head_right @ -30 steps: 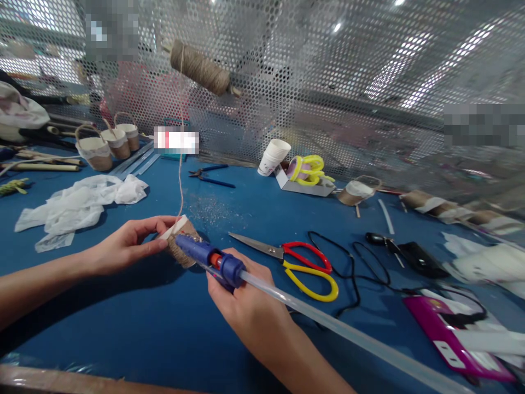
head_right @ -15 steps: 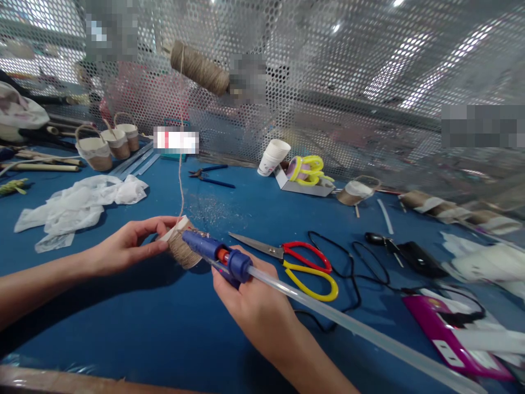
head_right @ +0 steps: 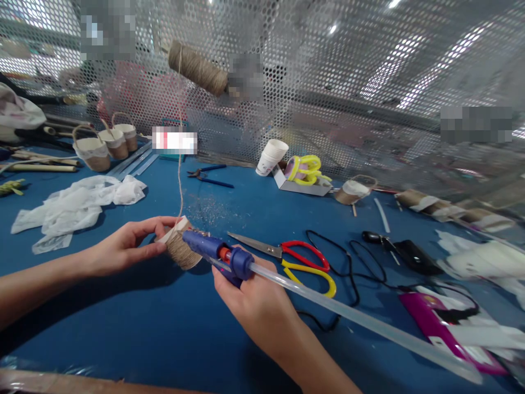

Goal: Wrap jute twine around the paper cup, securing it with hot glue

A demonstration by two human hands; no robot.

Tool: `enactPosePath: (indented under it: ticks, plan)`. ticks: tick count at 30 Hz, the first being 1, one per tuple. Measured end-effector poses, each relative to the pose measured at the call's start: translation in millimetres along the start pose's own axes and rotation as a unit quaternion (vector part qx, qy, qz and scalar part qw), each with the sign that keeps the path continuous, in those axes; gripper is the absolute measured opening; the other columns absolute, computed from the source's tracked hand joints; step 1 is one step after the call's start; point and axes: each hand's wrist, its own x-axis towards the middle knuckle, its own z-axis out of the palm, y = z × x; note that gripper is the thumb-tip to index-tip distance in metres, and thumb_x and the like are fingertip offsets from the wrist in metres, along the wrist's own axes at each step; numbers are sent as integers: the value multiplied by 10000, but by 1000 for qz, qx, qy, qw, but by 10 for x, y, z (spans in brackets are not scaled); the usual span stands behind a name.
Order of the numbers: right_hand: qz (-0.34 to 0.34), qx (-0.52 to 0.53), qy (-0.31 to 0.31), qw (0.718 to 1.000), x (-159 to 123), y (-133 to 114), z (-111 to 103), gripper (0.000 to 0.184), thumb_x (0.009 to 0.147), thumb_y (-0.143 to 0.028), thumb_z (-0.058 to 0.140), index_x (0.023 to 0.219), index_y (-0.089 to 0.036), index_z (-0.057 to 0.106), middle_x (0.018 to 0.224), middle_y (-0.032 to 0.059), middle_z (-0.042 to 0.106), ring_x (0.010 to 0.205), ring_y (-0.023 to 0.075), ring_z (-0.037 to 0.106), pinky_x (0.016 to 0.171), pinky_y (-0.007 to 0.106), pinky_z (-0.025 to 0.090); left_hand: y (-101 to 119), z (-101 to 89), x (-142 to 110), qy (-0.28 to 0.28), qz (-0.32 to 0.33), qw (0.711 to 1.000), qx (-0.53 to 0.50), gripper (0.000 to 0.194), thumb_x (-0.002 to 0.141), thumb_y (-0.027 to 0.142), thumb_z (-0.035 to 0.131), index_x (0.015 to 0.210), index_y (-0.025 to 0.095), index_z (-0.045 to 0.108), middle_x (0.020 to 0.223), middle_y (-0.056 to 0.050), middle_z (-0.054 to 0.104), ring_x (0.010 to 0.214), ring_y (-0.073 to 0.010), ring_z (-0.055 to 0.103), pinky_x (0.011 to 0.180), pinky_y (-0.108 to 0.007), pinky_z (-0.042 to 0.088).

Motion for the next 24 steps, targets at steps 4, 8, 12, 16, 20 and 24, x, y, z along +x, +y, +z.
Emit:
enactPosePath:
  ticks: [4, 8, 12, 16, 20, 24]
  plan:
    - [-21, -7, -18, 1000, -23, 53, -7, 209, 799, -287, 469, 743, -207, 654, 555, 19, 613, 567, 179, 607, 525, 285, 493, -3, 0, 1, -4, 1, 1000, -2, 133, 851, 253, 495, 751, 168, 481, 1321, -102, 474, 1227, -230, 423, 1017, -388, 297]
    - [-36, -38, -21, 998, -58, 146, 11, 232, 824, -276, 451, 798, -209, 671, 538, 11, 608, 531, 164, 595, 495, 273, 477, 10, 2, -5, -5, -4, 1000, 0, 122, 852, 248, 494, 762, 167, 482, 1328, -106, 465, 1227, -230, 421, 1018, -396, 293]
    - [-73, -49, -30, 996, -56, 146, -18, 227, 806, -287, 463, 824, -222, 680, 603, 34, 649, 635, 199, 628, 568, 313, 504, 19, 2, 2, -6, -7, 1000, -4, 123, 849, 233, 493, 744, 171, 476, 1323, -108, 469, 1210, -229, 436, 1010, -398, 301]
    - [-111, -69, -30, 991, -40, 97, -67, 268, 813, -226, 418, 814, -222, 686, 673, 63, 678, 723, 221, 644, 644, 350, 514, 8, 1, 0, -5, -6, 1000, -5, 121, 849, 238, 493, 749, 171, 485, 1322, -104, 471, 1197, -228, 448, 1006, -394, 302]
    - [-92, -61, -28, 994, -27, 43, -72, 224, 801, -260, 456, 793, -226, 677, 639, 53, 665, 688, 215, 639, 607, 322, 519, 5, 1, -4, 1, -9, 1000, -7, 124, 840, 252, 510, 748, 170, 491, 1323, -101, 475, 1210, -236, 437, 1013, -400, 290]
    - [-60, -32, -27, 997, -9, -72, -54, 210, 797, -229, 451, 726, -238, 648, 574, 26, 637, 533, 172, 596, 520, 281, 509, 9, -3, 4, 4, -16, 1000, -4, 154, 835, 282, 518, 729, 170, 505, 1311, -98, 484, 1184, -242, 462, 1012, -405, 295]
